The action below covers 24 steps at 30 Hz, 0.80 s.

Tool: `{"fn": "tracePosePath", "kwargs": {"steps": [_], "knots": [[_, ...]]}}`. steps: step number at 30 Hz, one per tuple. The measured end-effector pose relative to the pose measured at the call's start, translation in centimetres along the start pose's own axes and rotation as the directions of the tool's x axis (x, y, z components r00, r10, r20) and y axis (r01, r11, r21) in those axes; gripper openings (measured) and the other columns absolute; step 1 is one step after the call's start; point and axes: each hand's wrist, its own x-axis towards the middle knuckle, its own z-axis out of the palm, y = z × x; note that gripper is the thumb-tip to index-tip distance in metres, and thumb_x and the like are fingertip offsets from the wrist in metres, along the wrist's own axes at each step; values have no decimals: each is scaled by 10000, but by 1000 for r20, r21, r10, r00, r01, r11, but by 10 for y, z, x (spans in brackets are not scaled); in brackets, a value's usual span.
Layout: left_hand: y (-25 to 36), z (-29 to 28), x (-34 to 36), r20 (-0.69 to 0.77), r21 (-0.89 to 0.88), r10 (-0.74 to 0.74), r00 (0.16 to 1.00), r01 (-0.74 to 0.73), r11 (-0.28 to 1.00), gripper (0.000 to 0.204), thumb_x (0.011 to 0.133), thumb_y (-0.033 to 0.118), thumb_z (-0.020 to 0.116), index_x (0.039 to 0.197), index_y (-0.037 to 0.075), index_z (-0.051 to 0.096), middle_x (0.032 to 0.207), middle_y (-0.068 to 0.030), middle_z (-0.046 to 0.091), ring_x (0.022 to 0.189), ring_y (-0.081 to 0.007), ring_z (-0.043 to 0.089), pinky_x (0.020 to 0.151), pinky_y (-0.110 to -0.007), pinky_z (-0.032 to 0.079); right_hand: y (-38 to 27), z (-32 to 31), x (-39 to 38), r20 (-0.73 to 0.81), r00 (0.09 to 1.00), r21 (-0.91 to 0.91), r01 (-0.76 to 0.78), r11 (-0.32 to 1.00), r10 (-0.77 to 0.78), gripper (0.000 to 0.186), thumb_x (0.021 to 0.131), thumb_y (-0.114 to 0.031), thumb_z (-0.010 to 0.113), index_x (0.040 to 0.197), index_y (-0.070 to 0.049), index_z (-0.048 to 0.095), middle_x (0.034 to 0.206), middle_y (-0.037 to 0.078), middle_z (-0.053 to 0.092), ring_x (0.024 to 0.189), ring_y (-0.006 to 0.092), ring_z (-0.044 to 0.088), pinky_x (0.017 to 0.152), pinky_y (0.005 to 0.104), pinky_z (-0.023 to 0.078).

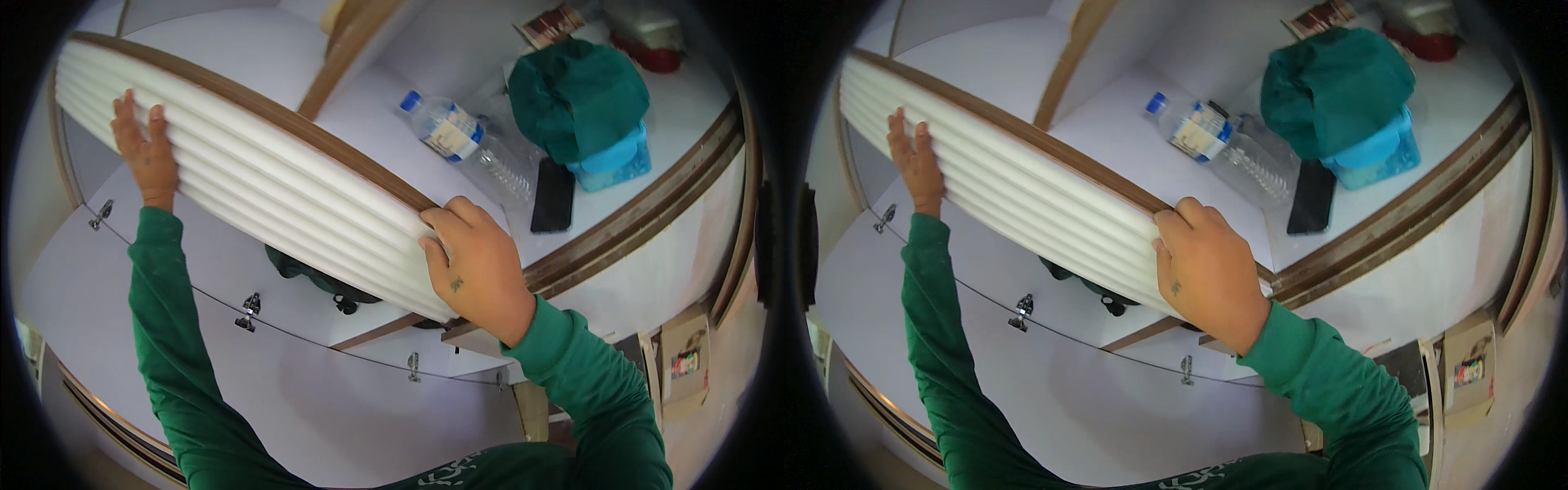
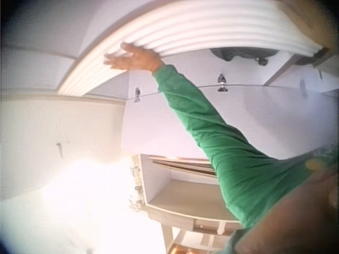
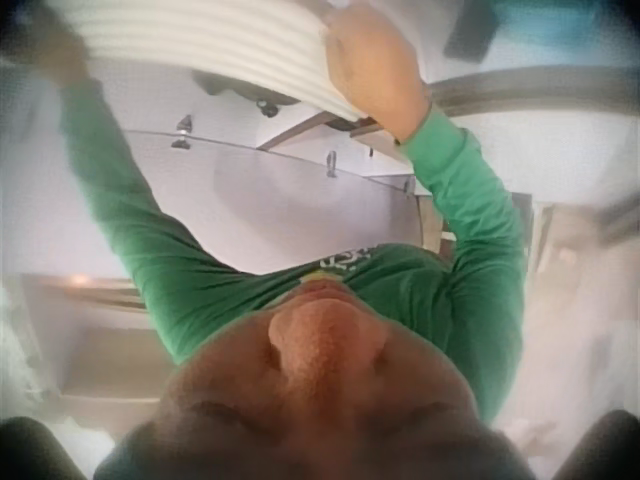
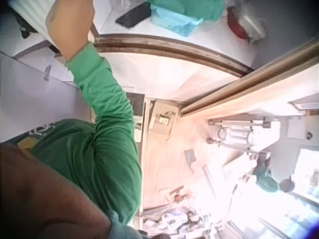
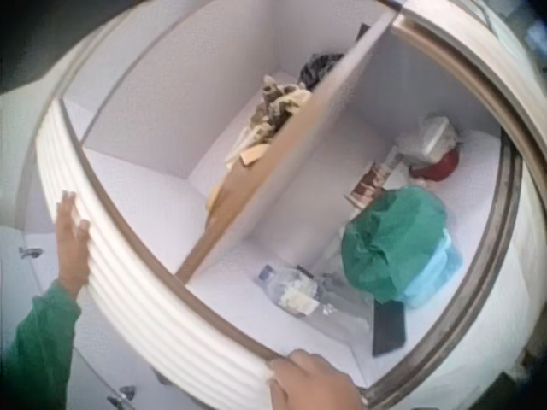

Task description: The person installs a white ribbed panel into a wooden cabinet frame, repeatedly adjusting and repositioning it to fit. They then move to a workbench and use a sanding block to smooth the edges of a white rectangular board.

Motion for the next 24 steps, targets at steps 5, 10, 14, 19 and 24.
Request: {"fn": "tracePosePath", "kwargs": {"steps": [5, 10, 14, 19, 24], "knots": [[-4, 2, 10, -5, -56, 22, 1000, -22, 998, 606, 1046, 429, 563, 1525, 70, 471, 1559, -259, 420, 1478, -399, 347, 1225, -469, 247, 3, -24, -39, 59, 989, -16, -132, 991, 133, 434, 802, -30, 721, 1226, -1, 636, 1039, 140, 574, 964, 324, 567, 799, 418, 535], [-14, 8, 4, 33, -57, -7, 999, 8, 998, 642, 1046, 435, 550, 1496, -16, 468, 1489, -260, 482, 1376, -389, 461, 1172, -425, 331, 30, -37, -72, 167, 970, -165, -152, 975, 179, 472, 792, -43, 732, 1242, 44, 621, 1122, 146, 598, 1025, 332, 536, 909, 417, 480], [-37, 1, 9, 111, -41, -31, 993, 36, 999, 659, 1046, 460, 534, 1480, -32, 477, 1490, -261, 489, 1364, -374, 478, 1156, -415, 352, 30, -48, -92, 217, 945, -287, -176, 942, 243, 497, 798, -91, 750, 1258, 51, 624, 1160, 141, 606, 1111, 323, 507, 951, 438, 437], [-76, 1, 10, 172, 21, -25, 985, 22, 1000, 655, 1047, 475, 515, 1434, -54, 516, 1464, -259, 519, 1338, -353, 504, 1132, -412, 376, 32, -53, -104, 290, 906, -418, -169, 892, 308, 567, 805, -130, 767, 1312, 63, 602, 1230, 130, 598, 1193, 322, 483, 1003, 457, 398], [-111, -2, 7, 267, 42, -63, 962, 54, 998, 637, 1052, 483, 505, 1345, -77, 579, 1365, -245, 588, 1245, -331, 562, 1086, -400, 408, 33, -57, -110, 356, 887, -438, -119, 891, 294, 623, 818, -182, 761, 1343, 95, 571, 1255, 158, 585, 1209, 323, 475, 1037, 442, 385]]}}
